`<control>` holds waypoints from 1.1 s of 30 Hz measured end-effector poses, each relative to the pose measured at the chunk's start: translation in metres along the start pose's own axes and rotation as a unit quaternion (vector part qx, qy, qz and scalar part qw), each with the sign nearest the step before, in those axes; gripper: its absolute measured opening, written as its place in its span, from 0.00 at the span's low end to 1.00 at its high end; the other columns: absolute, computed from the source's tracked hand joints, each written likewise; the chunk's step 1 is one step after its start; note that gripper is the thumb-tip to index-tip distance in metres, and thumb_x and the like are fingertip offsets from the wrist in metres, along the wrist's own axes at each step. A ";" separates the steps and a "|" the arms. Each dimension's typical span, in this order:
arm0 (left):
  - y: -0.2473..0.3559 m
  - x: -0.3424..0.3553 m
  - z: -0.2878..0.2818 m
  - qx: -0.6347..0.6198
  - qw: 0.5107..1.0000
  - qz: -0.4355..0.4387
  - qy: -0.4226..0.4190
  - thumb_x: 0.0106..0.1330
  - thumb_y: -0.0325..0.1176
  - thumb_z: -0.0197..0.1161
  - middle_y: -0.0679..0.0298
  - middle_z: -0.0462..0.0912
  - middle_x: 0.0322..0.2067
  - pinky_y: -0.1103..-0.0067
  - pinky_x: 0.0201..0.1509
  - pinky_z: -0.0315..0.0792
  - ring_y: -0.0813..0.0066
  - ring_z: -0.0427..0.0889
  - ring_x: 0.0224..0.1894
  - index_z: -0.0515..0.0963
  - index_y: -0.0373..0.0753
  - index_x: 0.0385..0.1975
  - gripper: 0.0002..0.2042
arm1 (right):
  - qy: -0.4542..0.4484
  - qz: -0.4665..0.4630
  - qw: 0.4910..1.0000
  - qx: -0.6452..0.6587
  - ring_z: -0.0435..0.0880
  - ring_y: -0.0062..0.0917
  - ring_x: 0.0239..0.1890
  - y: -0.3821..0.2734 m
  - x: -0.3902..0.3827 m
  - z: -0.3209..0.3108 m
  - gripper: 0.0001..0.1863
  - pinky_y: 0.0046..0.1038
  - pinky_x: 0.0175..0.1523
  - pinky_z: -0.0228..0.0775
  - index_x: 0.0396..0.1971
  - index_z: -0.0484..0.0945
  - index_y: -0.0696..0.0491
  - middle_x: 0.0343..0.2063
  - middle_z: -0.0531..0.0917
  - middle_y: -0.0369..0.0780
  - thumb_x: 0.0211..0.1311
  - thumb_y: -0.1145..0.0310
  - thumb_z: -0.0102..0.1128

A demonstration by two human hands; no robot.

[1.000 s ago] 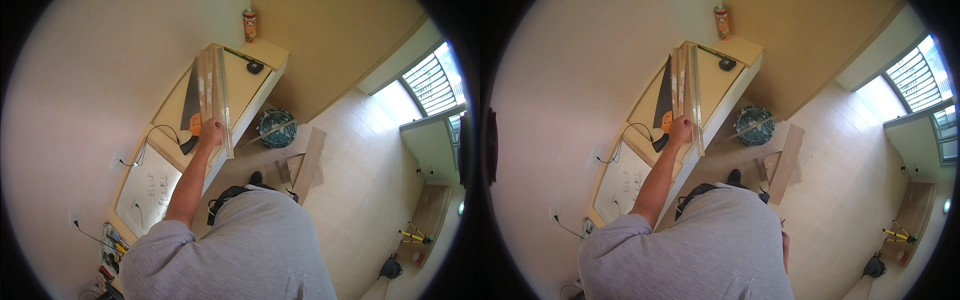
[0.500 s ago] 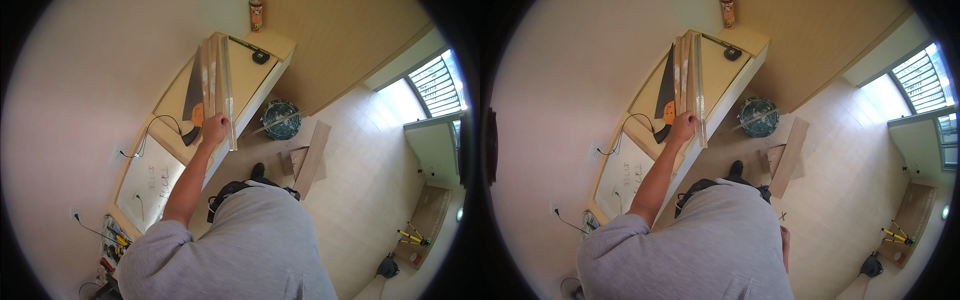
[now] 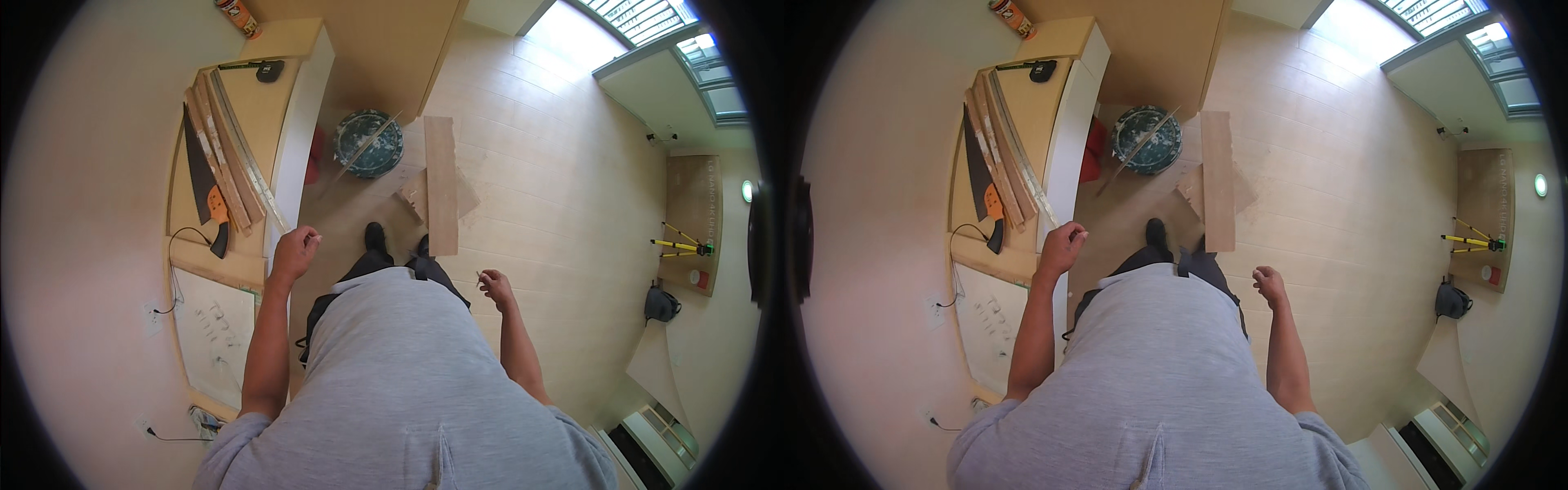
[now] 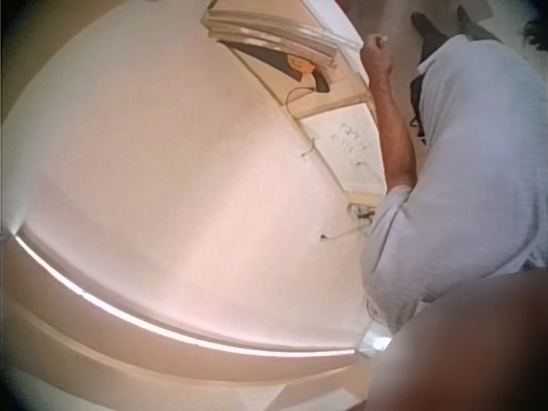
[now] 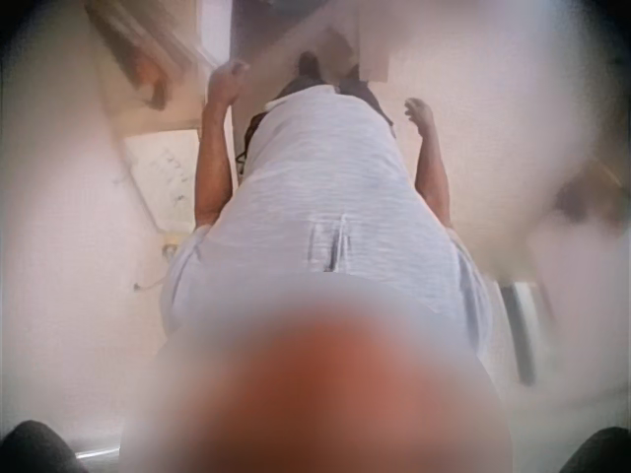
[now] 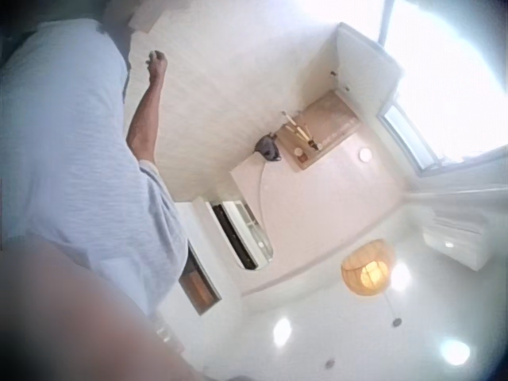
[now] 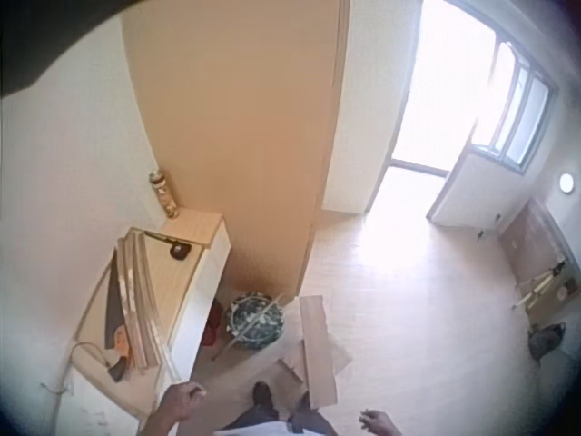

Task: The person uses a hand saw to cut a wooden plank on the floor, then moves to a workbench to measure and mark the wood with a pencil and ruler. The person handles the plank, saw, ruler, and pencil throughout the task.

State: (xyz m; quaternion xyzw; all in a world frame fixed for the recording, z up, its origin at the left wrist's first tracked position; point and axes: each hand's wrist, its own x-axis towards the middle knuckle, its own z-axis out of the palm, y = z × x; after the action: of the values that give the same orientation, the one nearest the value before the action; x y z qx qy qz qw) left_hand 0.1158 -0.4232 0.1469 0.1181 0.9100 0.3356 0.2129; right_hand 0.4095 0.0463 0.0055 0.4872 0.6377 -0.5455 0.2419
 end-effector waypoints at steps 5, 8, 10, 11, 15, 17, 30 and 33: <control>0.007 -0.006 0.014 0.039 0.999 0.010 -0.029 0.66 0.39 0.66 0.50 0.85 0.31 0.62 0.42 0.78 0.51 0.86 0.36 0.83 0.36 0.38 0.12 | -0.002 0.031 1.000 -0.003 0.83 0.20 0.31 0.029 0.009 -0.016 0.15 0.23 0.33 0.73 0.49 0.81 0.53 0.37 0.86 0.36 0.73 0.58 0.61; 0.012 -0.015 0.012 0.061 0.998 -0.020 -0.019 0.66 0.40 0.66 0.50 0.86 0.31 0.61 0.43 0.78 0.48 0.85 0.37 0.83 0.37 0.37 0.12 | -0.014 0.059 0.998 0.008 0.82 0.20 0.28 0.051 0.006 -0.020 0.14 0.24 0.29 0.72 0.49 0.80 0.53 0.33 0.84 0.35 0.72 0.60 0.60; 0.013 -0.019 0.008 0.053 0.997 -0.049 -0.013 0.67 0.40 0.66 0.51 0.86 0.32 0.61 0.43 0.78 0.49 0.85 0.38 0.83 0.37 0.37 0.12 | -0.027 0.065 0.998 0.003 0.82 0.21 0.28 0.061 0.002 -0.021 0.14 0.25 0.30 0.71 0.50 0.79 0.54 0.34 0.84 0.35 0.72 0.61 0.59; 0.012 -0.021 0.006 0.040 0.998 -0.055 -0.010 0.67 0.41 0.66 0.51 0.86 0.32 0.61 0.43 0.78 0.49 0.86 0.38 0.83 0.37 0.37 0.12 | -0.034 0.072 0.997 0.008 0.82 0.21 0.28 0.065 0.001 -0.023 0.14 0.26 0.30 0.71 0.50 0.79 0.54 0.35 0.84 0.36 0.72 0.61 0.59; 0.006 -0.030 0.003 0.059 0.996 -0.067 0.028 0.66 0.42 0.66 0.51 0.87 0.33 0.61 0.43 0.78 0.50 0.86 0.39 0.83 0.37 0.37 0.13 | -0.038 0.069 0.996 -0.030 0.82 0.21 0.29 0.064 -0.001 -0.029 0.16 0.26 0.30 0.70 0.53 0.78 0.54 0.36 0.84 0.36 0.73 0.62 0.59; -0.001 -0.035 0.004 0.058 0.994 -0.080 0.047 0.66 0.42 0.66 0.51 0.87 0.33 0.61 0.44 0.78 0.50 0.86 0.39 0.83 0.38 0.37 0.13 | -0.055 0.060 0.997 -0.012 0.82 0.21 0.29 0.057 0.002 -0.031 0.16 0.25 0.30 0.71 0.54 0.78 0.54 0.36 0.84 0.36 0.73 0.61 0.59; -0.046 -0.041 -0.004 0.074 0.945 -0.220 0.230 0.67 0.42 0.67 0.53 0.88 0.32 0.62 0.44 0.78 0.52 0.87 0.38 0.83 0.38 0.36 0.12 | -0.034 0.021 0.999 -0.024 0.82 0.19 0.29 0.007 0.012 -0.028 0.16 0.21 0.28 0.70 0.53 0.79 0.57 0.34 0.84 0.35 0.72 0.64 0.57; -0.053 -0.038 -0.009 0.067 0.941 -0.244 0.225 0.66 0.41 0.67 0.52 0.88 0.33 0.63 0.45 0.78 0.51 0.87 0.39 0.81 0.38 0.40 0.13 | -0.045 0.014 0.999 -0.016 0.82 0.19 0.29 0.007 0.007 -0.026 0.16 0.21 0.28 0.70 0.53 0.79 0.57 0.34 0.84 0.36 0.71 0.65 0.57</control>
State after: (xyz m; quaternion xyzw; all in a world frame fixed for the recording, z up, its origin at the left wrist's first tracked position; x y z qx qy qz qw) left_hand 0.1408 -0.4811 0.1301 -0.1720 0.9554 0.2297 0.0699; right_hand 0.4190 0.0724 0.0038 0.4672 0.6277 -0.5530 0.2861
